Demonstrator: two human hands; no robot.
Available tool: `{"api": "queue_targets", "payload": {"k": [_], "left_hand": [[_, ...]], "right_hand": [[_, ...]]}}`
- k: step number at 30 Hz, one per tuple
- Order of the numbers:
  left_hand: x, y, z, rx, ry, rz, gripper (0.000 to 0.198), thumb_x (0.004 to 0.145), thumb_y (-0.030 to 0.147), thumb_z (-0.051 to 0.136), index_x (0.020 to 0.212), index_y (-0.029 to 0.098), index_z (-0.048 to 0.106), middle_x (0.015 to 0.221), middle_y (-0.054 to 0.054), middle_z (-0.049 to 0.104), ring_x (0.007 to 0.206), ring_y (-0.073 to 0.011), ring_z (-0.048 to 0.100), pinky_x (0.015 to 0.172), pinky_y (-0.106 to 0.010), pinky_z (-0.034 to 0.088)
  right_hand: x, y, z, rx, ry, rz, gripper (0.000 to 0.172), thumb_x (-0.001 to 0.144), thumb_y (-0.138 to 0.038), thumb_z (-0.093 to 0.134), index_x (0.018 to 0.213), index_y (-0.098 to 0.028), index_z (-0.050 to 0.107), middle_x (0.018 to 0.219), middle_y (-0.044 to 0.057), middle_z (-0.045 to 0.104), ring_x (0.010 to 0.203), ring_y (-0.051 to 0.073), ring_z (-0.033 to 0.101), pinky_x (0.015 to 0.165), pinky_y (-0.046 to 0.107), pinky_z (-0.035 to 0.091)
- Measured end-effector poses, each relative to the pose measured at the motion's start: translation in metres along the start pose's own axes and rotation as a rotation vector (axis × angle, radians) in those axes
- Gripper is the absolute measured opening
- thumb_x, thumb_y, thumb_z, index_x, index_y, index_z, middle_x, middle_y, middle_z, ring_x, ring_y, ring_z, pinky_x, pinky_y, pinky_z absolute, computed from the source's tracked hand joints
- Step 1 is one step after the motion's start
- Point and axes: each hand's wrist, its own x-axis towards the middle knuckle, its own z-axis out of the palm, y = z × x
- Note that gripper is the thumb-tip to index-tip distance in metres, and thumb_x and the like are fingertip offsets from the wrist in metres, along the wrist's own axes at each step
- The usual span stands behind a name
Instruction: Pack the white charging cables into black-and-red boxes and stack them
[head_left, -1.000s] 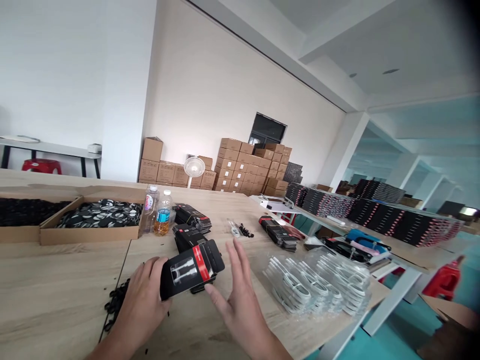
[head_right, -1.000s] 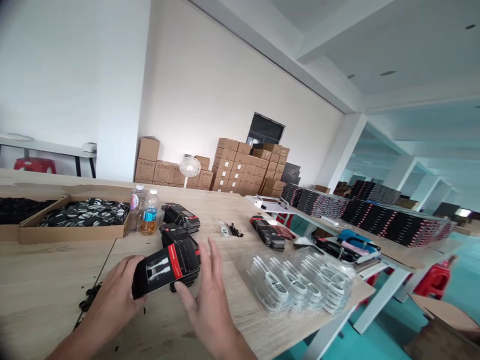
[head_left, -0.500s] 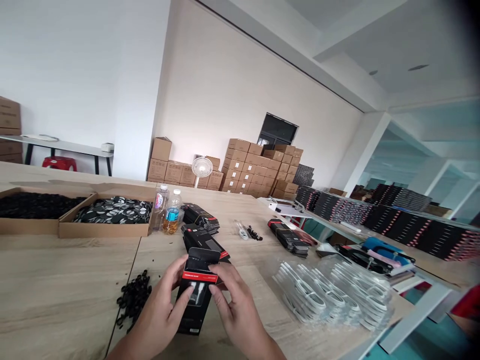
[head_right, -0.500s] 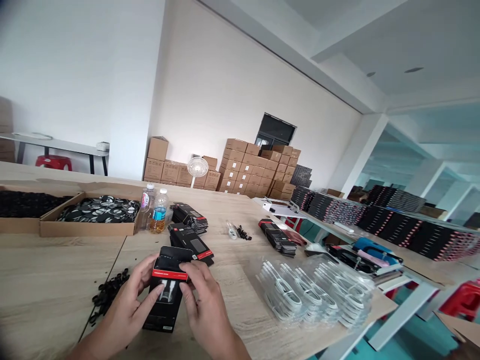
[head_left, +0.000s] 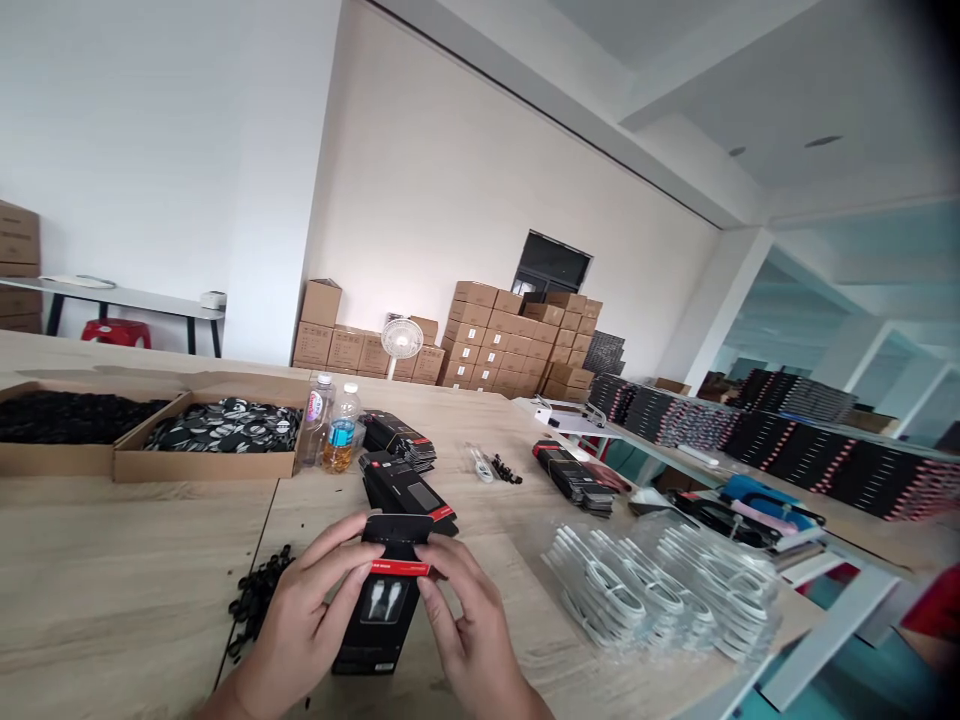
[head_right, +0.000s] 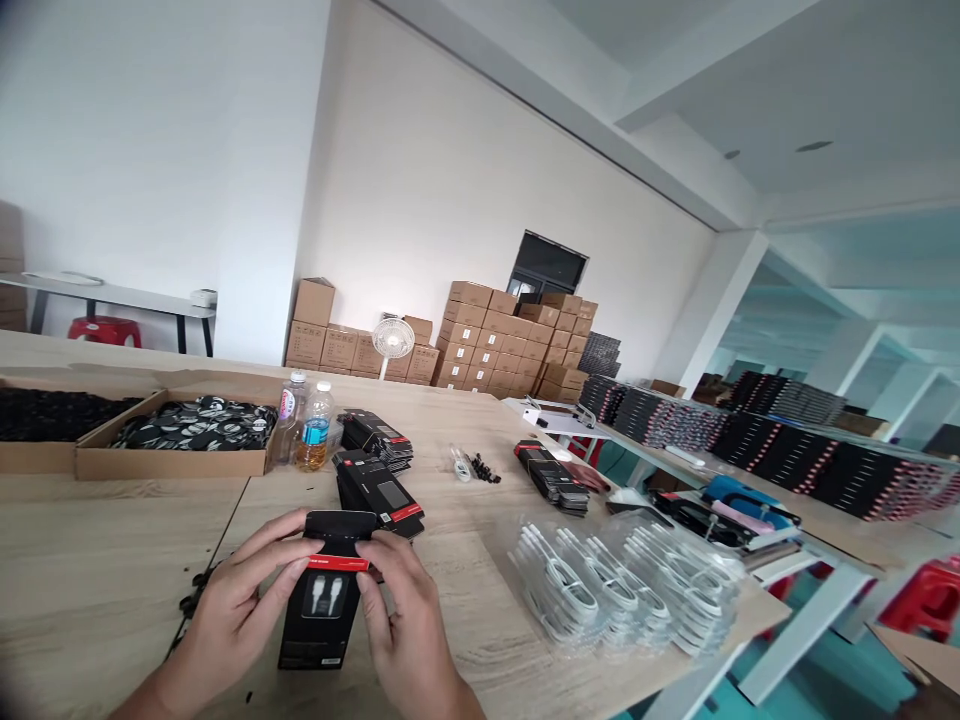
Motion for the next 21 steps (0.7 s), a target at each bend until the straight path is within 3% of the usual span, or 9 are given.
{"api": "queue_targets", "payload": {"k": [4, 8, 14, 21], "left_hand": [[0.001, 0.001, 0.001, -0.052, 0.030, 0.023, 0.021, 0.095, 0.022, 0.052, 0.103, 0.024, 0.070, 0.121, -0.008, 0.070, 0.112, -0.0214, 0.068, 0.097, -0.033, 0.055], [0.000, 0.001, -0.001, -0.116, 0.060, -0.051, 0.017, 0.093, 0.021, 0.055, 0.110, 0.024, 0.059, 0.114, -0.007, 0.073, 0.112, -0.0200, 0.068, 0.097, -0.033, 0.056], [0.014, 0.019, -0.020, -0.092, -0.124, -0.157, 0.019, 0.091, 0.030, 0.058, 0.108, 0.025, 0.061, 0.115, -0.006, 0.073, 0.107, -0.0218, 0.070, 0.081, -0.027, 0.060], [0.045, 0.045, -0.039, -0.043, -0.360, -0.155, 0.022, 0.092, 0.019, 0.051, 0.097, 0.028, 0.070, 0.097, 0.001, 0.072, 0.090, -0.0149, 0.068, 0.082, -0.024, 0.052]], "right_hand": [[0.010, -0.007, -0.004, -0.034, 0.008, -0.069, 0.022, 0.093, -0.012, 0.055, 0.107, -0.026, 0.063, 0.130, 0.010, 0.063, 0.116, 0.021, 0.064, 0.098, 0.035, 0.052], [0.017, -0.015, -0.004, 0.126, 0.048, -0.027, 0.018, 0.088, -0.013, 0.064, 0.098, -0.026, 0.056, 0.106, 0.004, 0.070, 0.102, 0.018, 0.067, 0.090, 0.029, 0.053], [0.035, -0.028, -0.013, 0.205, -0.093, 0.131, 0.016, 0.083, -0.012, 0.068, 0.093, -0.024, 0.068, 0.098, 0.003, 0.068, 0.094, 0.017, 0.065, 0.085, 0.027, 0.049], [0.052, -0.026, -0.022, 0.358, -0.178, 0.281, 0.014, 0.073, -0.012, 0.075, 0.082, -0.023, 0.076, 0.087, 0.001, 0.066, 0.080, 0.016, 0.064, 0.074, 0.026, 0.048]]}}
